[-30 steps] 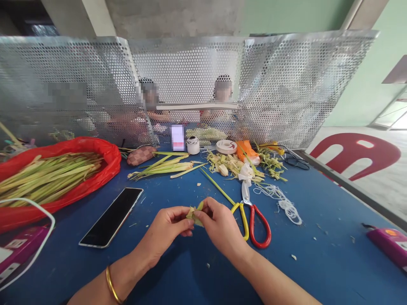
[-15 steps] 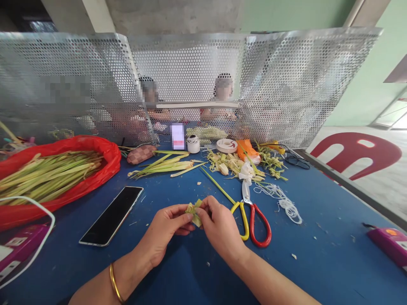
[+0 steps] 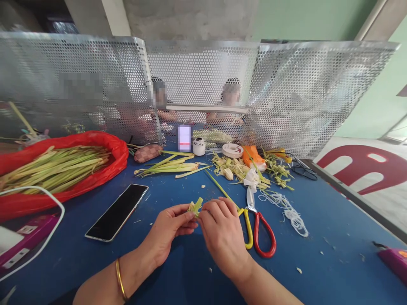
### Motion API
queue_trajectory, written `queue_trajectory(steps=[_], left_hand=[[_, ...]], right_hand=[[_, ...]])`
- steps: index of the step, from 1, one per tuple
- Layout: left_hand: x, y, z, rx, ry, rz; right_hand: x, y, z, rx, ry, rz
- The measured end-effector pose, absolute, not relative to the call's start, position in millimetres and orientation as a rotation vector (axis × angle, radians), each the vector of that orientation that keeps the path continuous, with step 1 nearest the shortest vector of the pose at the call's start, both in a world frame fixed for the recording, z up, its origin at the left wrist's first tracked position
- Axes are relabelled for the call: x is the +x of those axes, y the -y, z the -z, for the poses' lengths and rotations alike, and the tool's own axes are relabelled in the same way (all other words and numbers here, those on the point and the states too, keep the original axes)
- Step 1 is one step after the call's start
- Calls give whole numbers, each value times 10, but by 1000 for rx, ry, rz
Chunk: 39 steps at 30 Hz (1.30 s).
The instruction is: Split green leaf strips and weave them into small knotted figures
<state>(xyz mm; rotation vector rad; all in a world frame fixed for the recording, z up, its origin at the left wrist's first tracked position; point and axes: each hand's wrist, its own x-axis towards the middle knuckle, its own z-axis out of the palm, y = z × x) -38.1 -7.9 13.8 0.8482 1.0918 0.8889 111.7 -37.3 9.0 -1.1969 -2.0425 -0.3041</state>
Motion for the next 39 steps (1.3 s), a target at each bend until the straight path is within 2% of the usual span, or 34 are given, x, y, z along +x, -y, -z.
queue_trajectory(steps=[5, 10, 14, 17, 23, 28, 30, 35, 39], left_hand=[[-362, 76, -69, 841, -1061, -918], [-395, 38, -57, 845, -1122, -909], [-448, 12, -124, 858, -1151, -940], [-464, 13, -160, 876, -1145, -934], [-436, 13, -143, 870, -1144, -966], [-410, 20, -113, 930, -1115, -974], [-403, 34, -115, 981, -1120, -976], [-388, 76, -156, 1021, -1074, -978], [-385, 83, -175, 1018, -1045, -933]], right_hand=[[1003, 440, 10, -1175, 2143, 308], [1026, 412, -57, -1241, 2008, 20], [1196, 349, -131, -1478, 1868, -89], [1242, 323, -94, -1579, 1941, -352], [1126, 388, -66, -1303, 1887, -382], [1084, 388, -136, -1128, 1770, -799], [1090, 383, -138, -1092, 1777, -807], [1102, 396, -109, -1011, 1965, -559], [1093, 386, -98, -1062, 1831, -617]])
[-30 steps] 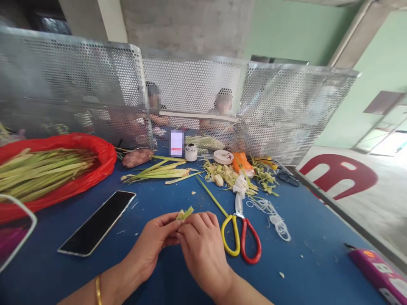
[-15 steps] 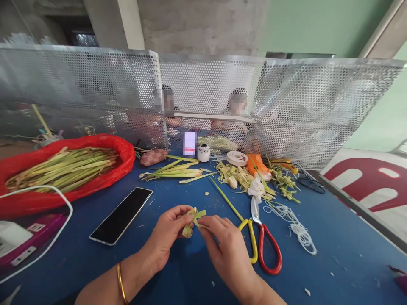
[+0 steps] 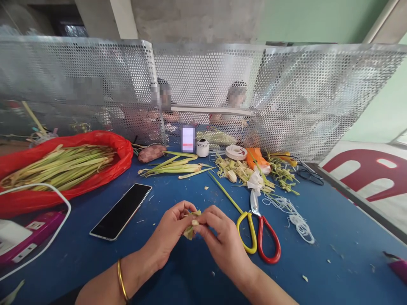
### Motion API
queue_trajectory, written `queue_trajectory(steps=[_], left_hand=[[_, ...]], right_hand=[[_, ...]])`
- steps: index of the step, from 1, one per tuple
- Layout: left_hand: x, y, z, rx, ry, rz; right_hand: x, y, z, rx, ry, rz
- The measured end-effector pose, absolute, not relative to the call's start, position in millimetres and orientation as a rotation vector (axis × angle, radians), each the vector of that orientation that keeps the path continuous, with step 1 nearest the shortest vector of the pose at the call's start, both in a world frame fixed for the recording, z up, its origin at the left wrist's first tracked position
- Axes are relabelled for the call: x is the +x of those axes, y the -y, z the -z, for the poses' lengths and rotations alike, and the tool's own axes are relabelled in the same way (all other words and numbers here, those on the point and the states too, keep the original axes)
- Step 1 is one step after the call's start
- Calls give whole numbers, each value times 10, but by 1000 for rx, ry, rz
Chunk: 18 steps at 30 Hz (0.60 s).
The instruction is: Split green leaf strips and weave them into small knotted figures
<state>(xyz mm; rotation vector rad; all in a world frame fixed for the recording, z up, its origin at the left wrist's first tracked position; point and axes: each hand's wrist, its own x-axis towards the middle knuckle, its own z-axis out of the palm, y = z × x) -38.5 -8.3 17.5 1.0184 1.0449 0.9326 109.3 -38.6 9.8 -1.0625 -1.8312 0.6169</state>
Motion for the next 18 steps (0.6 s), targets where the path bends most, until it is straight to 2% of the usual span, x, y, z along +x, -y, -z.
queue_trajectory(steps=[4, 11, 18], left_hand=[[-400, 78, -178, 988, -1025, -895], [-394, 95, -176, 970, -1034, -817], [-395, 93, -216, 874, -1031, -782]], right_hand=[[1095, 349, -84, -1159, 1695, -662], [1078, 330, -80, -1171, 1314, -1030], [1117, 342, -100, -1227, 1619, -836]])
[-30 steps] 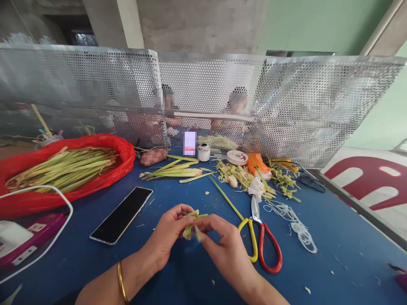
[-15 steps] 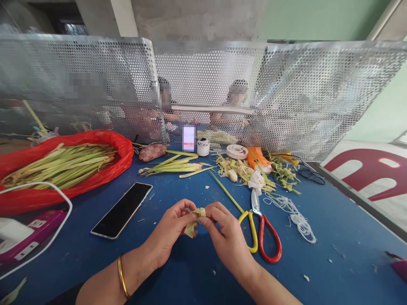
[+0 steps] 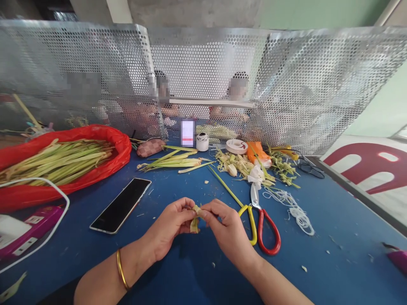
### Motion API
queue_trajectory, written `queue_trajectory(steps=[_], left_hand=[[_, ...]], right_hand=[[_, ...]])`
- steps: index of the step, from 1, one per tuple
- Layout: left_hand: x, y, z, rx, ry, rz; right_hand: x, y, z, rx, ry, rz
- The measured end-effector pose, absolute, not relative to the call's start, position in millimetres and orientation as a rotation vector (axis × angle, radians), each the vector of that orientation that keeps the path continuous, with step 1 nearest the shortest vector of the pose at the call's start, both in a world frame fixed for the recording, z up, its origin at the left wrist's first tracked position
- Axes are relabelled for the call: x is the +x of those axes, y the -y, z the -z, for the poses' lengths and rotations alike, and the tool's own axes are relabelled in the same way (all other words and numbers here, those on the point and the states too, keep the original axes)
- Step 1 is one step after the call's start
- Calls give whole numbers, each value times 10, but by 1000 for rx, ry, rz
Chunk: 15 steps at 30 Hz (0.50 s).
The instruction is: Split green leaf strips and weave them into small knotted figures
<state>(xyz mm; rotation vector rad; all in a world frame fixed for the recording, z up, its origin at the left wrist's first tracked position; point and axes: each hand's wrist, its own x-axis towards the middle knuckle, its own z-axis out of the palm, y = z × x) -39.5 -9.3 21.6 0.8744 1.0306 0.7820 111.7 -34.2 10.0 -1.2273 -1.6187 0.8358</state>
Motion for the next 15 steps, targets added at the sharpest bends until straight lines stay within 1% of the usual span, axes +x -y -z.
queue_trajectory(steps=[5, 15], left_hand=[[-412, 75, -187, 815, -992, -742], [-432, 42, -135, 681, -864, -679]], right_hand=[[1130, 357, -96, -1248, 1724, -646], [1115, 354, -82, -1370, 1691, -580]])
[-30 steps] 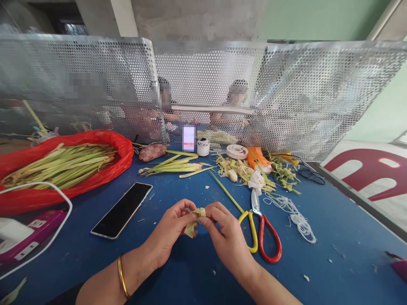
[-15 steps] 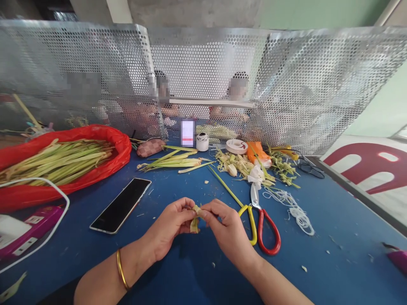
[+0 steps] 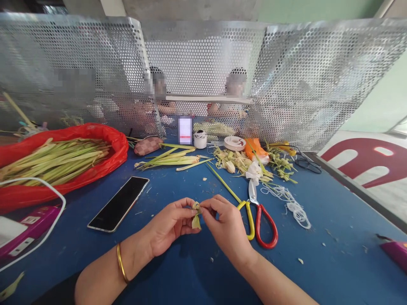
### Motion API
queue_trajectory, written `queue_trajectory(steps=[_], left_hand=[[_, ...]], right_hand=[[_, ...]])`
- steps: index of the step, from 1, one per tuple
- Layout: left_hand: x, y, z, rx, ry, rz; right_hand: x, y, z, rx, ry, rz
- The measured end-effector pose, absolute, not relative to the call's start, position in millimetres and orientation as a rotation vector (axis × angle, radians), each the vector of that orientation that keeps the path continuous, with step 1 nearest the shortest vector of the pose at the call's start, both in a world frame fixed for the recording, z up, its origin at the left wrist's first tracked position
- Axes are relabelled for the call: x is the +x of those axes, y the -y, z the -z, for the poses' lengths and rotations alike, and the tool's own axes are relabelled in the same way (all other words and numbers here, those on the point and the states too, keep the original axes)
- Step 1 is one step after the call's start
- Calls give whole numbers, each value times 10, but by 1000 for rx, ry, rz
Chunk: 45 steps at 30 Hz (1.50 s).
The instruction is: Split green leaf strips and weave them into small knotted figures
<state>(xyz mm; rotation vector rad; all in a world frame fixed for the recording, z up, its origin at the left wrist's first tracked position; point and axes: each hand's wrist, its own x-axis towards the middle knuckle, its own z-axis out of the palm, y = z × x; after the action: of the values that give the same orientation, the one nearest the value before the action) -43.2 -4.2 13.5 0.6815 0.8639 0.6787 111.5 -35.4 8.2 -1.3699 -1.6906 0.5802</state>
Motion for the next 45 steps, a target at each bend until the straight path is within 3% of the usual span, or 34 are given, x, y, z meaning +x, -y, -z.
queue_trajectory(steps=[31, 45], left_hand=[[-405, 71, -84, 1278, -1096, -810], [-429, 79, -116, 1439, -1014, -510]], right_hand=[[1123, 303, 12, -1356, 1481, -859], [1195, 260, -114, -1427, 1522, -867]])
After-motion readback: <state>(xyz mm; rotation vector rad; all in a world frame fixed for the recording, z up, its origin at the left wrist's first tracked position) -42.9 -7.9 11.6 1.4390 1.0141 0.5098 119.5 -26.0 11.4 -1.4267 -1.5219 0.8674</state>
